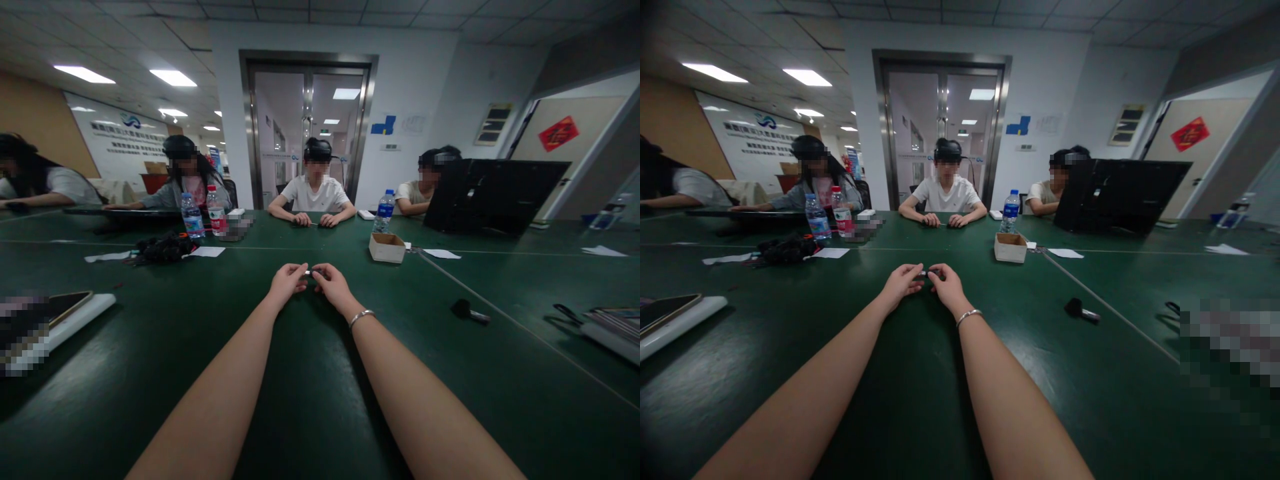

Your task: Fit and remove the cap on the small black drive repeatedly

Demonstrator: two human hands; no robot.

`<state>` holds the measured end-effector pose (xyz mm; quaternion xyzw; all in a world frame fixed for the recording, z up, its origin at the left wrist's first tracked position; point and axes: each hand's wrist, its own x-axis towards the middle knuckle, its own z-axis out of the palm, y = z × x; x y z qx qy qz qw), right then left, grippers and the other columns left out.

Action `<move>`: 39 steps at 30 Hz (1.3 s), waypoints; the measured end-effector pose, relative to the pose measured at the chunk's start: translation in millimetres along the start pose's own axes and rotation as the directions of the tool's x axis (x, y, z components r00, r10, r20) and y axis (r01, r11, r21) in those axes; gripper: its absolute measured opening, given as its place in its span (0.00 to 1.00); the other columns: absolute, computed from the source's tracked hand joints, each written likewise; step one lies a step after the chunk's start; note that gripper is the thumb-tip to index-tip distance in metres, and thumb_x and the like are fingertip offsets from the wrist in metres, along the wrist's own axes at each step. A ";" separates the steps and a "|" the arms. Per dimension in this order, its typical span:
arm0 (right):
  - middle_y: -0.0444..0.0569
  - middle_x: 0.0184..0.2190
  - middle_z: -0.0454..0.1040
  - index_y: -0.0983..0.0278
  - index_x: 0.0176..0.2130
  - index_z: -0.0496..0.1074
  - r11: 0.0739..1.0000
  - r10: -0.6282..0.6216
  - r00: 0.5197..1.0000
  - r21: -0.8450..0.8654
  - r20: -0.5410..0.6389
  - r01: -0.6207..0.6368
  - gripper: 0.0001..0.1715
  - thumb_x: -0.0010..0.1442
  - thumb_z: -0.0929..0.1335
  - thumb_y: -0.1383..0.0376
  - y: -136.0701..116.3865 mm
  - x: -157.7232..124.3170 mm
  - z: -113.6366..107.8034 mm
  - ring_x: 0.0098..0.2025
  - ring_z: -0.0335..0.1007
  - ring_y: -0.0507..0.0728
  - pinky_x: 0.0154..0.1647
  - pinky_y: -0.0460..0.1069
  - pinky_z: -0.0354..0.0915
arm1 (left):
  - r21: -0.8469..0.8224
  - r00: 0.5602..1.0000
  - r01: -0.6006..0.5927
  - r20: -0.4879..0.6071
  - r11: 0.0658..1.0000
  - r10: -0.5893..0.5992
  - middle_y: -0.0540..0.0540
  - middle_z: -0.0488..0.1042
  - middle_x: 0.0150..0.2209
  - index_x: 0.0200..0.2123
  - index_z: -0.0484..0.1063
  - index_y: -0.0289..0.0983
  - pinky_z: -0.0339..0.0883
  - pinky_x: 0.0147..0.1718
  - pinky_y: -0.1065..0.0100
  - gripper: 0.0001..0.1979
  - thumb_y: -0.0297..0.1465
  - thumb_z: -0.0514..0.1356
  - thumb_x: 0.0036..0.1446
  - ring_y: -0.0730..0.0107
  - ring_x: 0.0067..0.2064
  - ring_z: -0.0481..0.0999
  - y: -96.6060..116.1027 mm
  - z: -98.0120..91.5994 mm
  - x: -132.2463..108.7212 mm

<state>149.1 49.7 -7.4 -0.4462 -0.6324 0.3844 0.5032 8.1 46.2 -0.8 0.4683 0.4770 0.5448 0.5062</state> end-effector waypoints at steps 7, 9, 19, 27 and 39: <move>0.42 0.28 0.69 0.65 0.38 0.68 1.000 0.019 1.000 -0.002 -0.011 -0.019 0.09 0.55 0.65 0.64 -0.9 0.4 0.1 0.19 0.63 0.45 0.21 0.43 0.61 | 0.054 0.993 -0.097 0.078 0.994 0.093 0.47 0.72 0.30 0.33 0.70 0.34 0.69 0.26 0.73 0.15 0.34 0.68 0.44 0.76 0.29 0.72 0.1 0.0 -3.1; 0.42 0.27 0.70 0.65 0.38 0.68 1.000 0.030 1.000 0.005 -0.003 -0.030 0.09 0.56 0.65 0.63 -0.8 0.9 0.0 0.19 0.63 0.45 0.20 0.43 0.60 | -0.013 0.996 -0.053 0.077 0.999 0.054 0.45 0.72 0.35 0.37 0.69 0.35 0.71 0.30 0.70 0.19 0.35 0.69 0.43 0.74 0.32 0.73 1.3 -0.9 -3.9; 0.41 0.24 0.69 0.65 0.37 0.69 0.999 0.046 0.999 -0.003 -0.007 -0.046 0.09 0.57 0.65 0.62 0.5 1.4 0.3 0.19 0.63 0.46 0.22 0.43 0.61 | -0.021 0.997 0.007 0.073 1.000 -0.005 0.45 0.72 0.32 0.37 0.70 0.35 0.68 0.30 0.72 0.18 0.36 0.68 0.44 0.75 0.30 0.73 2.3 -2.8 -1.6; 0.40 0.21 0.68 0.65 0.36 0.69 0.999 0.043 0.999 -0.027 -0.009 -0.043 0.10 0.57 0.65 0.62 1.3 2.3 0.4 0.19 0.63 0.47 0.21 0.43 0.60 | 0.158 0.996 -0.055 0.085 0.986 0.042 0.47 0.72 0.30 0.38 0.70 0.36 0.61 0.23 0.75 0.18 0.37 0.67 0.44 0.76 0.26 0.69 0.3 -5.0 2.6; 0.40 0.21 0.68 0.65 0.36 0.70 0.999 0.028 1.000 -0.037 -0.008 -0.028 0.10 0.55 0.66 0.62 3.6 3.3 1.0 0.19 0.63 0.47 0.21 0.43 0.61 | 0.066 0.993 0.065 0.097 0.996 -0.071 0.46 0.70 0.25 0.29 0.68 0.33 0.64 0.26 0.71 0.17 0.43 0.63 0.49 0.75 0.25 0.70 -1.2 -4.5 2.5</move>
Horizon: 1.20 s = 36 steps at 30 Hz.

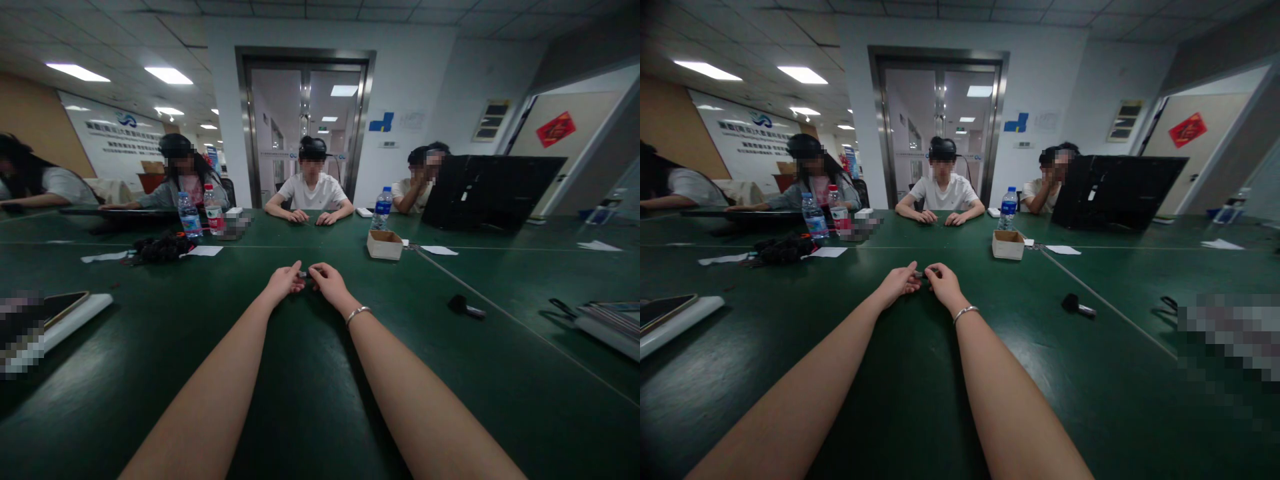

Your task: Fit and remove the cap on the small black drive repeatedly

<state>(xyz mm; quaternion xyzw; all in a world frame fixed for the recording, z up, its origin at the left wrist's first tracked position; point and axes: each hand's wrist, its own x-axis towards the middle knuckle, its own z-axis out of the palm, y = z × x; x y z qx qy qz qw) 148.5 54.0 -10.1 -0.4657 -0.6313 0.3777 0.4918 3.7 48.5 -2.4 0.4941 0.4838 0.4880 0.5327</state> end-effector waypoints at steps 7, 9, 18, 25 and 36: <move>0.40 0.21 0.68 0.65 0.36 0.69 1.000 0.010 1.000 0.013 0.000 -0.010 0.09 0.56 0.66 0.62 -2.4 -1.5 0.1 0.19 0.63 0.47 0.21 0.43 0.60 | 0.026 0.988 -0.153 -0.014 0.988 0.154 0.45 0.71 0.36 0.37 0.67 0.36 0.69 0.33 0.70 0.21 0.28 0.70 0.39 0.72 0.34 0.73 3.3 -0.4 -7.3; 0.40 0.21 0.68 0.65 0.36 0.69 1.000 0.007 1.000 0.008 -0.001 -0.007 0.09 0.56 0.65 0.62 -2.8 -1.7 0.3 0.19 0.63 0.47 0.21 0.43 0.60 | 0.022 0.997 -0.069 -0.017 0.997 0.070 0.44 0.71 0.33 0.37 0.65 0.35 0.69 0.30 0.69 0.16 0.35 0.66 0.47 0.72 0.30 0.73 4.0 1.2 -7.4; 0.40 0.22 0.68 0.65 0.37 0.69 1.000 0.015 1.000 -0.013 0.001 -0.015 0.09 0.57 0.65 0.63 -2.4 -1.6 -0.6 0.19 0.63 0.47 0.21 0.43 0.60 | 0.051 0.991 -0.124 -0.048 0.991 0.126 0.49 0.68 0.37 0.48 0.50 0.44 0.71 0.28 0.70 0.31 0.29 0.66 0.45 0.75 0.30 0.72 6.0 5.0 -10.9; 0.40 0.21 0.68 0.65 0.36 0.69 1.000 0.017 1.000 0.005 0.003 -0.017 0.10 0.56 0.65 0.61 -0.3 -0.2 0.0 0.19 0.63 0.47 0.21 0.43 0.60 | 0.164 0.987 -0.149 -0.032 0.975 0.156 0.47 0.67 0.38 0.42 0.55 0.40 0.66 0.24 0.76 0.22 0.31 0.64 0.48 0.78 0.29 0.70 5.2 4.4 -9.1; 0.40 0.22 0.68 0.65 0.36 0.69 1.000 0.007 1.000 -0.012 0.005 -0.007 0.09 0.56 0.65 0.62 -1.1 -0.9 0.3 0.19 0.63 0.47 0.22 0.43 0.60 | 0.057 0.991 -0.126 -0.042 0.990 0.128 0.46 0.66 0.41 0.44 0.56 0.41 0.71 0.30 0.70 0.23 0.27 0.64 0.48 0.77 0.31 0.72 2.3 4.0 -5.3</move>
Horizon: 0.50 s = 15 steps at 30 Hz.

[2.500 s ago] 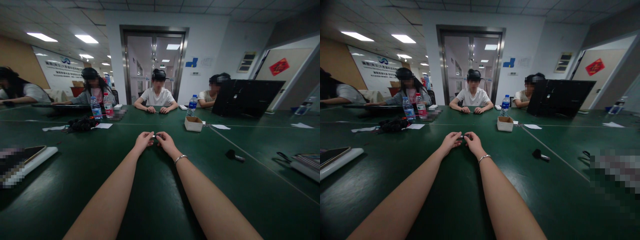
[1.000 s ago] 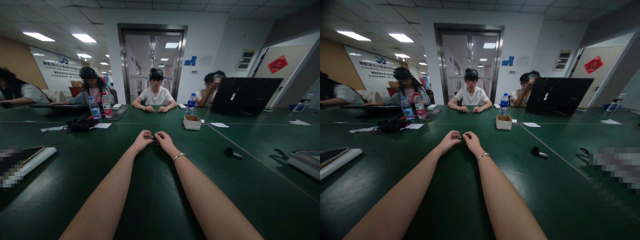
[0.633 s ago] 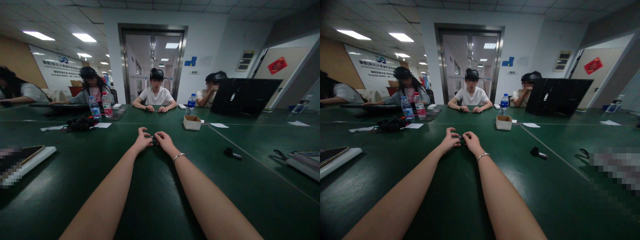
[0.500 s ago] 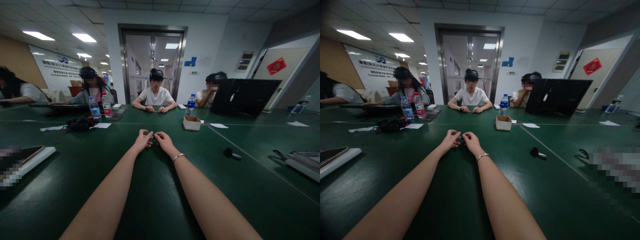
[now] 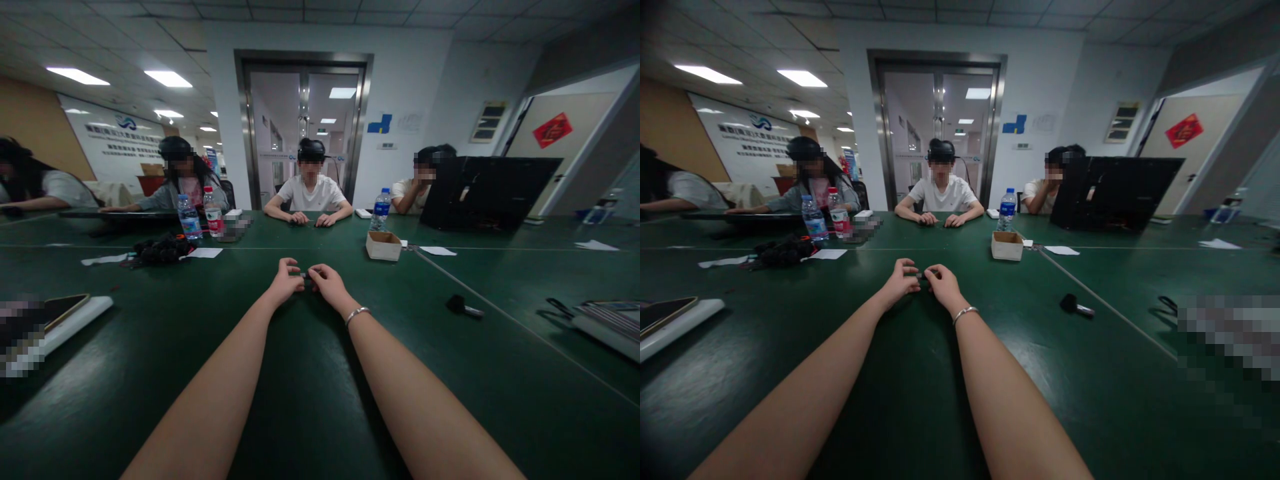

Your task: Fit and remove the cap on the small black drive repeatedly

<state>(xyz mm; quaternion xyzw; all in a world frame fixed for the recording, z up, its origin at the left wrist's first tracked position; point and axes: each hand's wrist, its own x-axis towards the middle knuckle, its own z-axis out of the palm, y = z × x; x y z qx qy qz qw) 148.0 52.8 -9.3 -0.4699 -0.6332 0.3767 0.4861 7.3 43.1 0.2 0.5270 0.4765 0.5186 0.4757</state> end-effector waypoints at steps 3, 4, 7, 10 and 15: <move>0.40 0.22 0.68 0.65 0.36 0.70 1.000 -0.002 1.000 0.003 0.003 0.002 0.09 0.56 0.65 0.62 0.2 -0.2 -0.1 0.19 0.63 0.47 0.22 0.43 0.61 | -0.086 0.995 0.099 -0.008 0.991 -0.100 0.45 0.68 0.38 0.44 0.56 0.39 0.72 0.31 0.68 0.18 0.33 0.60 0.54 0.76 0.30 0.73 1.1 -0.7 1.2; 0.41 0.22 0.68 0.65 0.36 0.70 1.000 0.000 1.000 0.002 0.000 0.000 0.09 0.56 0.65 0.62 0.2 -0.2 0.0 0.19 0.63 0.47 0.22 0.43 0.61 | -0.084 0.993 0.118 -0.002 0.989 -0.119 0.45 0.68 0.36 0.44 0.57 0.38 0.71 0.31 0.68 0.16 0.34 0.59 0.56 0.76 0.29 0.73 1.4 -1.0 1.4; 0.41 0.22 0.69 0.65 0.36 0.70 1.000 0.001 1.000 0.004 -0.012 -0.001 0.09 0.56 0.65 0.62 0.1 -0.5 0.2 0.19 0.63 0.47 0.22 0.44 0.61 | -0.078 0.996 0.085 0.018 0.993 -0.084 0.47 0.68 0.35 0.43 0.60 0.37 0.71 0.32 0.69 0.16 0.28 0.61 0.52 0.77 0.29 0.72 2.3 -1.5 0.8; 0.40 0.21 0.68 0.65 0.36 0.69 1.000 0.000 1.000 0.012 -0.012 0.000 0.09 0.56 0.65 0.62 -0.5 -0.9 0.1 0.19 0.63 0.47 0.22 0.44 0.61 | -0.166 0.998 0.061 -0.005 0.984 -0.063 0.46 0.68 0.38 0.42 0.61 0.38 0.71 0.35 0.68 0.20 0.23 0.64 0.47 0.76 0.33 0.73 3.5 -1.4 0.1; 0.40 0.21 0.68 0.65 0.36 0.70 1.000 -0.008 1.000 -0.006 0.000 0.008 0.09 0.56 0.65 0.62 -2.2 -1.6 -0.5 0.19 0.62 0.47 0.22 0.43 0.60 | -0.189 0.994 0.104 0.040 0.976 -0.098 0.45 0.72 0.35 0.37 0.67 0.34 0.69 0.36 0.69 0.14 0.30 0.65 0.48 0.75 0.32 0.73 2.6 -2.2 -0.3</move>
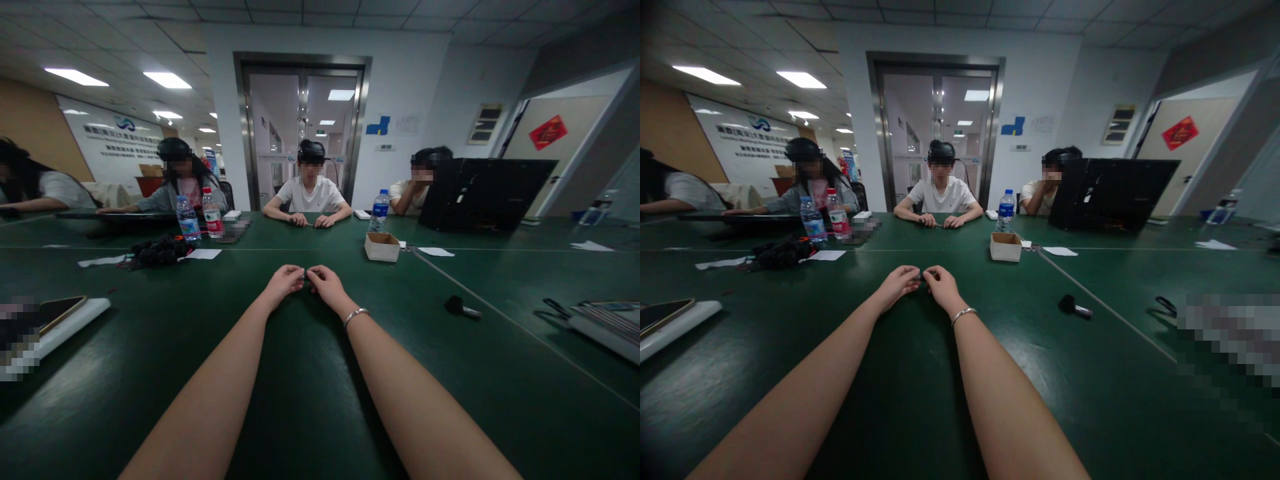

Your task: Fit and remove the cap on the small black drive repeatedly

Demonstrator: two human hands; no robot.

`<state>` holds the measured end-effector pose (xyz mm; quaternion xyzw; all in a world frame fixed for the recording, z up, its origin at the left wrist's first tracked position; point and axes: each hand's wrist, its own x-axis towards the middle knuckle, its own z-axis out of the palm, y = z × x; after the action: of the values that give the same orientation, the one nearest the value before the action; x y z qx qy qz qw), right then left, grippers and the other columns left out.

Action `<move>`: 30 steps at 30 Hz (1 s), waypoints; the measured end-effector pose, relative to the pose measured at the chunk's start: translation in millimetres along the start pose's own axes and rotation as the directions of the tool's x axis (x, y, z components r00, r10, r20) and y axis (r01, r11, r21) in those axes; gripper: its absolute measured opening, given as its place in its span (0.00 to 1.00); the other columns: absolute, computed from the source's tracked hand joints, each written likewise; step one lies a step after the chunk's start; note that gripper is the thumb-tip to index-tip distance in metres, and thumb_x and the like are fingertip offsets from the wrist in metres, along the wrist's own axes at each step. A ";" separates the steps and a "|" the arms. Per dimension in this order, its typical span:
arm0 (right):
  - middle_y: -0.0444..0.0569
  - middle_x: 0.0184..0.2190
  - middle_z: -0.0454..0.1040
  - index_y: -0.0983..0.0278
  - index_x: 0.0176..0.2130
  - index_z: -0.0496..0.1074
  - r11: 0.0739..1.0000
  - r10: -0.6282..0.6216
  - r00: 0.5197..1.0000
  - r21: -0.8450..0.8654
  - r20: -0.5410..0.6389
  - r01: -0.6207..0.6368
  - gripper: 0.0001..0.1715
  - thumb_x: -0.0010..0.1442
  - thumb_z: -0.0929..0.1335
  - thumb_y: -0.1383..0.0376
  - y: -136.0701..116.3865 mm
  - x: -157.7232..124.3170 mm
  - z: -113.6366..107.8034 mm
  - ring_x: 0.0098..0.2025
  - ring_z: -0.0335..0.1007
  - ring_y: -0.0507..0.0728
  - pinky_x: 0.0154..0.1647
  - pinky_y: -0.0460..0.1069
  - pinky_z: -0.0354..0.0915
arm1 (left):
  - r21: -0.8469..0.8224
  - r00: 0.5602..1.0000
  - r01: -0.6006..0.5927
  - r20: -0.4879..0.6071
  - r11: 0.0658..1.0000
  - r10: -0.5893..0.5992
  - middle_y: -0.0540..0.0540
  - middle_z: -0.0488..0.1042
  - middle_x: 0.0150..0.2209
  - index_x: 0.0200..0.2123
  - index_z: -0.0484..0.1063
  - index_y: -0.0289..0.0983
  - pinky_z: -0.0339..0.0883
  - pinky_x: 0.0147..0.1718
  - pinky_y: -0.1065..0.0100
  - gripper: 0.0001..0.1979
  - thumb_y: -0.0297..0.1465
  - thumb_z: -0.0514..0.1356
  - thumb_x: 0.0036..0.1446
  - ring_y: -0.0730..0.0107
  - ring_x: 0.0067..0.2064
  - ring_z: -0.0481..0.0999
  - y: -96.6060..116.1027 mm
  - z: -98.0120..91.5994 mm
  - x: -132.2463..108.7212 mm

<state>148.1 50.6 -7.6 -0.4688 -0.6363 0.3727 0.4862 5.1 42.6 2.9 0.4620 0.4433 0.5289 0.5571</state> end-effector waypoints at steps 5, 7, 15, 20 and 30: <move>0.40 0.21 0.68 0.65 0.35 0.69 0.999 0.030 1.000 0.012 0.006 -0.030 0.08 0.57 0.64 0.63 -3.3 -0.4 -0.5 0.19 0.63 0.47 0.22 0.43 0.60 | 0.090 0.997 -0.054 0.063 0.994 0.049 0.47 0.72 0.27 0.30 0.70 0.32 0.67 0.31 0.72 0.14 0.33 0.68 0.42 0.77 0.28 0.71 -2.3 -1.7 1.1; 0.40 0.19 0.67 0.65 0.34 0.69 0.999 0.043 0.999 0.014 0.008 -0.043 0.09 0.58 0.64 0.62 -4.9 -0.7 -0.5 0.19 0.63 0.47 0.22 0.43 0.60 | 0.144 1.000 -0.004 0.019 0.990 0.001 0.48 0.69 0.22 0.27 0.69 0.31 0.65 0.24 0.73 0.17 0.42 0.64 0.47 0.78 0.23 0.69 -1.7 0.2 1.8; 0.40 0.19 0.66 0.65 0.33 0.68 0.999 0.046 0.999 0.016 0.026 -0.046 0.09 0.58 0.64 0.62 -4.3 -0.3 -0.2 0.20 0.63 0.48 0.22 0.43 0.61 | 0.165 0.997 0.053 -0.069 0.985 -0.042 0.49 0.69 0.25 0.28 0.67 0.33 0.68 0.23 0.73 0.17 0.43 0.62 0.51 0.77 0.21 0.70 1.5 4.8 3.1; 0.40 0.18 0.66 0.65 0.33 0.69 0.999 0.047 0.999 0.005 0.021 -0.047 0.09 0.58 0.64 0.61 -3.7 -0.1 -0.7 0.19 0.62 0.48 0.21 0.43 0.61 | 0.175 0.999 0.048 0.003 0.983 -0.049 0.49 0.69 0.23 0.25 0.68 0.32 0.69 0.26 0.74 0.17 0.41 0.64 0.48 0.78 0.22 0.70 -0.7 2.0 5.0; 0.40 0.19 0.66 0.64 0.31 0.68 0.998 0.054 0.998 0.016 0.012 -0.054 0.09 0.58 0.64 0.61 -2.8 0.5 0.2 0.20 0.62 0.48 0.21 0.43 0.61 | 0.200 0.999 0.050 -0.011 0.978 -0.049 0.49 0.70 0.25 0.29 0.67 0.34 0.67 0.24 0.73 0.15 0.41 0.62 0.51 0.77 0.22 0.71 1.8 4.7 3.2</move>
<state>147.2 50.3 -4.9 -0.4796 -0.6232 0.3937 0.4760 9.6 45.6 5.5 0.5030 0.5073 0.4689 0.5194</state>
